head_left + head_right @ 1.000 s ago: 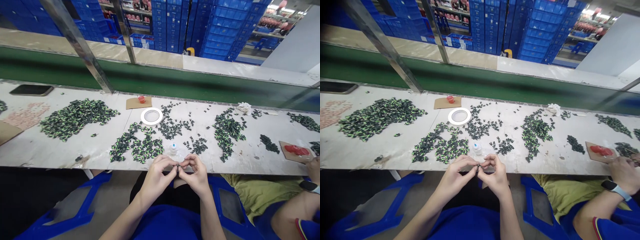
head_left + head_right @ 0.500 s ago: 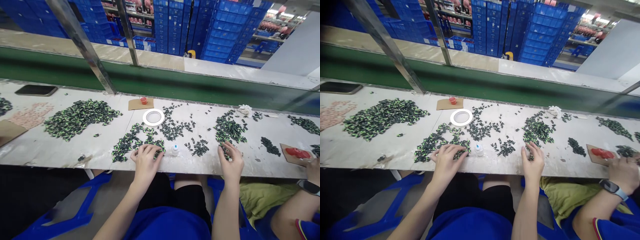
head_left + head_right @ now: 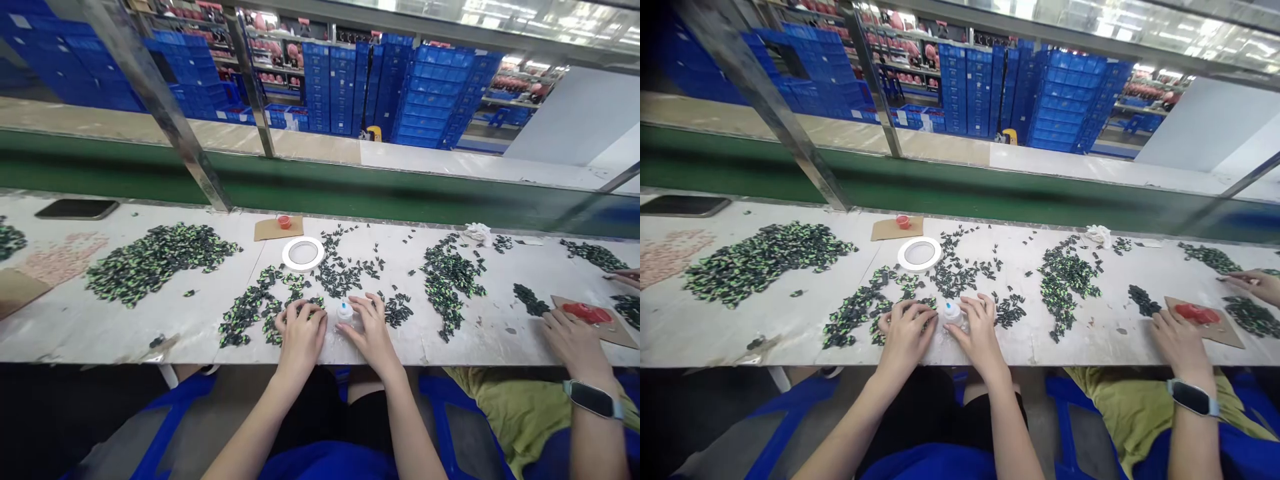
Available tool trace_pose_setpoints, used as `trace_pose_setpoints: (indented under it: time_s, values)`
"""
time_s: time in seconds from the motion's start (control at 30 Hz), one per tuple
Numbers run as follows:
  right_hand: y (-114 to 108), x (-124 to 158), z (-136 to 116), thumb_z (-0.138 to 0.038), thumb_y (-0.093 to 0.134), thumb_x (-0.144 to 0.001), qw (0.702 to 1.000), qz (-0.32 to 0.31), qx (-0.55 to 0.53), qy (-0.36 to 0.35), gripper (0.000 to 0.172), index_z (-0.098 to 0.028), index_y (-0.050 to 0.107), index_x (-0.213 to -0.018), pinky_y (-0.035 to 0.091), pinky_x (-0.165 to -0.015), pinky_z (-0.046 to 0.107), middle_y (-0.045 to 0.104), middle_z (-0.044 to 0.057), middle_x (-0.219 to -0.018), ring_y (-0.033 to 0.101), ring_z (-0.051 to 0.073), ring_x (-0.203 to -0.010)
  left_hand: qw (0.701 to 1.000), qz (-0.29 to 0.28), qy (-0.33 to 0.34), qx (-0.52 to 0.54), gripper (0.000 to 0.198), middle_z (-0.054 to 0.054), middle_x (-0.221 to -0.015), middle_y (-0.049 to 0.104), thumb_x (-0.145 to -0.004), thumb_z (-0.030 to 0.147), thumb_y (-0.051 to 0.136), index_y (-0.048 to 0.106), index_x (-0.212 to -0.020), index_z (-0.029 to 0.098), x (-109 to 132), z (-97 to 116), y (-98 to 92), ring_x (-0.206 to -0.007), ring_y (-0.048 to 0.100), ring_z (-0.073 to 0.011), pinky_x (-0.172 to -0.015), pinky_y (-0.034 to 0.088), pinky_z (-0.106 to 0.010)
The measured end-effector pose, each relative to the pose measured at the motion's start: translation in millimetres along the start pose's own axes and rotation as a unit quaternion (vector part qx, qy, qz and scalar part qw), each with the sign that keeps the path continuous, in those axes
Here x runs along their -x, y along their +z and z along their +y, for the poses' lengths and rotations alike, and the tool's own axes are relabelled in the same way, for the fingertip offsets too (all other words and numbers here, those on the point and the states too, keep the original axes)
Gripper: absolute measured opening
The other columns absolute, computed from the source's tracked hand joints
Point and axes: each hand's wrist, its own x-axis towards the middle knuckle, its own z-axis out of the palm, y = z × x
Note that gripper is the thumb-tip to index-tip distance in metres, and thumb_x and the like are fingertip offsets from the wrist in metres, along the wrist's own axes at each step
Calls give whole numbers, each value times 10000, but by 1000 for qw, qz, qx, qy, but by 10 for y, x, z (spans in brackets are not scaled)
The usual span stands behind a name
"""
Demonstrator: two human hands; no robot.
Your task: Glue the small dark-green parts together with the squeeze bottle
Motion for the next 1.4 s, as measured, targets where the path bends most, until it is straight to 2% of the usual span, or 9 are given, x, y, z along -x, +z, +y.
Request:
trace_pose_setpoints:
  time_s: [0.07,0.17,0.23,0.37,0.53,0.7,0.8,1.0,1.4]
  values:
    - [-25,21,-15,-351,641,-818,997,-3,-68,38,283,-195,546,-1034,368,-1054,473,563,99,-1262,359,281,-1322,1000,16,11,1,138,-66,-917,676,-871,146,551,670,-804,159,-21,18,0,-1033,489,-299,-833,270,-442]
    - [-111,113,0,-409,638,-808,974,5,-188,125,314,-193,482,-974,461,-946,406,618,107,-1163,561,241,-1131,998,21,40,39,125,-63,-940,675,-880,144,546,669,-860,156,-40,73,10,-1039,492,-284,-836,288,-416]
    - [-186,192,37,-414,685,-759,954,55,-249,156,345,-188,473,-909,506,-808,332,663,77,-988,637,200,-908,995,-4,60,84,104,-39,-940,680,-871,146,571,668,-884,180,-36,117,30,-1055,497,-271,-843,284,-403]
    - [-334,320,161,-389,773,-629,923,195,-283,175,360,-158,540,-779,441,-579,229,605,6,-686,557,128,-619,981,-80,68,163,110,20,-897,696,-831,125,631,673,-839,226,-10,172,83,-1060,525,-248,-866,246,-407]
    - [-365,394,285,-427,774,-581,882,254,-339,207,386,-124,631,-773,480,-649,283,646,58,-736,600,173,-691,960,-171,-15,220,139,20,-929,708,-803,106,655,674,-880,221,-30,164,70,-1046,559,-224,-903,238,-418]
    - [-250,377,193,-488,686,-693,903,266,-244,233,385,-113,597,-697,435,-521,245,593,40,-617,530,132,-550,943,-208,-104,236,179,10,-908,719,-764,126,696,681,-920,213,-93,189,25,-1061,573,-218,-951,244,-425]
    - [-206,337,106,-517,664,-703,912,270,-196,238,411,-112,594,-711,441,-518,245,597,41,-616,541,138,-549,938,-208,-131,245,159,10,-876,723,-757,127,701,687,-886,218,-113,220,13,-1058,585,-215,-967,240,-433]
    - [-184,308,51,-500,648,-717,927,252,-157,228,385,-118,602,-707,458,-535,241,621,46,-624,576,150,-567,934,-207,-153,246,172,9,-885,723,-750,112,702,682,-883,219,-123,241,-2,-979,621,-196,-987,223,-444]
    - [-159,292,56,-488,622,-752,942,231,-126,209,367,-122,613,-719,458,-528,232,637,45,-633,581,148,-561,934,-218,-151,240,147,1,-872,724,-747,150,711,682,-869,226,-151,231,-7,-1003,612,-209,-998,232,-456]
